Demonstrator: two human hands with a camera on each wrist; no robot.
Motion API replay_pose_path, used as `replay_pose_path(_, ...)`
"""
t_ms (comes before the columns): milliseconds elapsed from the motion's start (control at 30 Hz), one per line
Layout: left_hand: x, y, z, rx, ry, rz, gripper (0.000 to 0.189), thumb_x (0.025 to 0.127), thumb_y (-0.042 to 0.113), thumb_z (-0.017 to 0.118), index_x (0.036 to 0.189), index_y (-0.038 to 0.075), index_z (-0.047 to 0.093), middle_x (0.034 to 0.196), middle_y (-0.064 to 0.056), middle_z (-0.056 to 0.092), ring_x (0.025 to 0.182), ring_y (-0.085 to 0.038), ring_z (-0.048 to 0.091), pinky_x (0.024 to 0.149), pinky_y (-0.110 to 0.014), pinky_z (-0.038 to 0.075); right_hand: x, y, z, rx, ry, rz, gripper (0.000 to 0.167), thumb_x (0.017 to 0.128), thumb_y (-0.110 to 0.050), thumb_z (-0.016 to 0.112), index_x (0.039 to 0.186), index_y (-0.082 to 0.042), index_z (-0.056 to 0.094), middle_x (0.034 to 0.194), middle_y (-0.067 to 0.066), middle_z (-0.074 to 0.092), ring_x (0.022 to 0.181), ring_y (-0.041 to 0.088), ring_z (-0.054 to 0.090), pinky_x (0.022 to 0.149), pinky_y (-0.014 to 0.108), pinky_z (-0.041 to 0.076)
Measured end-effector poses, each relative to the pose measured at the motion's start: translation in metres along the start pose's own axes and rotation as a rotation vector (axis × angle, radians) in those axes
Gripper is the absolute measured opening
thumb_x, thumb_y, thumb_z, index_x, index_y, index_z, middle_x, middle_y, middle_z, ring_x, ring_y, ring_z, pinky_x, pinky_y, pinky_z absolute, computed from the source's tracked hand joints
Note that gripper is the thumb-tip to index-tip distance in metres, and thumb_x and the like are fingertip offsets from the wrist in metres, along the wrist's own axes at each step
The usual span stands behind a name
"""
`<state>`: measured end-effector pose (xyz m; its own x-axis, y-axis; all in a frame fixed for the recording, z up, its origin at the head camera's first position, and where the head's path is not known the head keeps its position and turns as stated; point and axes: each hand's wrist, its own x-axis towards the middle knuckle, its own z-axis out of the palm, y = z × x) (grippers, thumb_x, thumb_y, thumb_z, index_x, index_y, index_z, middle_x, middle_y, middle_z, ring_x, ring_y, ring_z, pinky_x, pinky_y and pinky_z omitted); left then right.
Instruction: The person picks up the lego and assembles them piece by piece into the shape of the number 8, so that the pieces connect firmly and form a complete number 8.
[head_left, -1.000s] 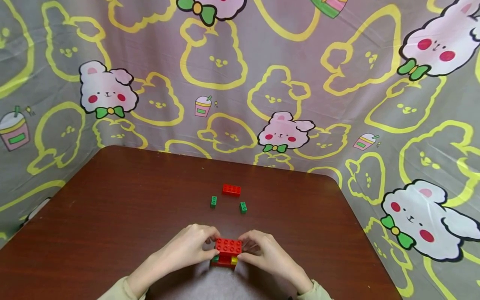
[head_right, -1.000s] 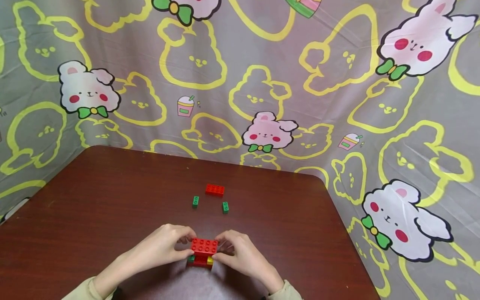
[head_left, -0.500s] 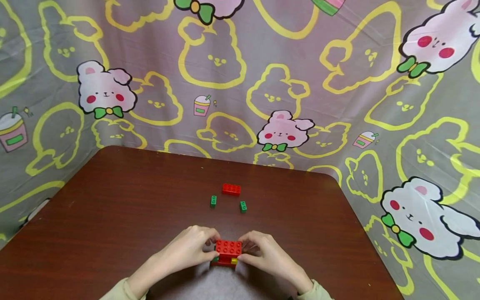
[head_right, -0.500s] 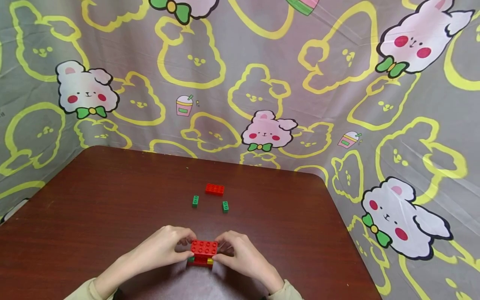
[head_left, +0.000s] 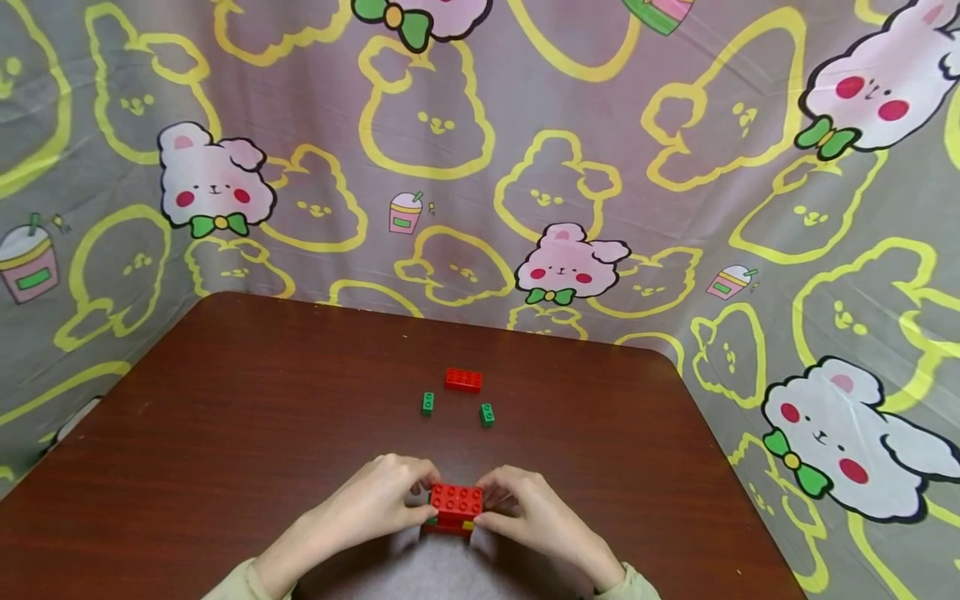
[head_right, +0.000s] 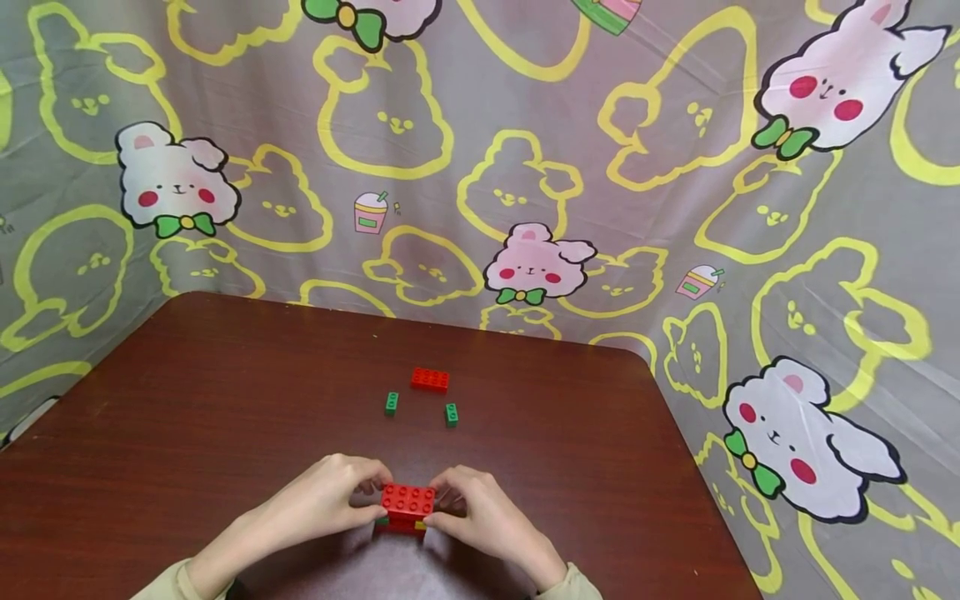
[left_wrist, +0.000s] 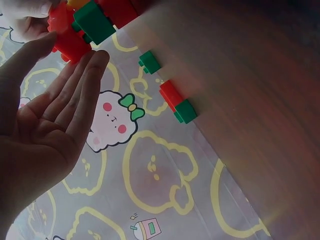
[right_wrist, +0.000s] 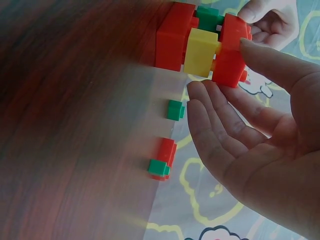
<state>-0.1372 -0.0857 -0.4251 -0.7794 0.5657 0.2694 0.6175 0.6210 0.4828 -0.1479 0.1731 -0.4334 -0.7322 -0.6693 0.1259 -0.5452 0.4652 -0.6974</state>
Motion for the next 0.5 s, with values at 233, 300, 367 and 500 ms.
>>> replay_pose_path(233,-0.0014,-0.0001,0.0007,0.001,0.014,-0.004,0.022,0.077,0.021,0.084,0.091,0.012,0.070,0.085,0.001,0.075,0.072,-0.003,0.066,0.060,-0.015,0.050,0.0003,-0.0003,0.0003,-0.020,0.003,-0.014,0.024,0.090,-0.022,0.074,0.108,-0.008,0.066,0.098,0.004,0.070,0.085,0.010,0.070,0.075,0.023,0.058)
replay_pose_path(300,-0.0015,-0.0005,0.0008,-0.005,0.013,-0.008,0.022,0.077,0.021,0.084,0.091,0.012,0.070,0.085,0.001,0.075,0.072,-0.003,0.067,0.060,-0.015,0.050,0.0004,-0.0006,0.0004,-0.023,0.004,-0.018,0.024,0.090,-0.022,0.074,0.108,-0.008,0.066,0.097,0.004,0.070,0.085,0.008,0.069,0.074,0.022,0.058)
replay_pose_path(367,-0.0017,-0.0012,0.0010,-0.015,0.009,-0.010,0.022,0.077,0.021,0.084,0.091,0.012,0.070,0.085,0.001,0.075,0.072,-0.003,0.067,0.060,-0.015,0.050,0.0005,-0.0008,0.0005,-0.026,0.003,-0.019,0.024,0.090,-0.022,0.074,0.108,-0.008,0.066,0.097,0.004,0.070,0.085,0.007,0.069,0.074,0.021,0.058)
replay_pose_path(500,-0.0019,-0.0031,0.0017,-0.052,-0.004,-0.015,0.022,0.078,0.021,0.084,0.092,0.012,0.070,0.085,0.001,0.075,0.072,-0.002,0.067,0.061,-0.015,0.050,0.0005,-0.0010,0.0009,-0.028,0.004,-0.020,0.024,0.090,-0.021,0.074,0.107,-0.007,0.065,0.097,0.004,0.070,0.085,0.008,0.069,0.074,0.020,0.057)
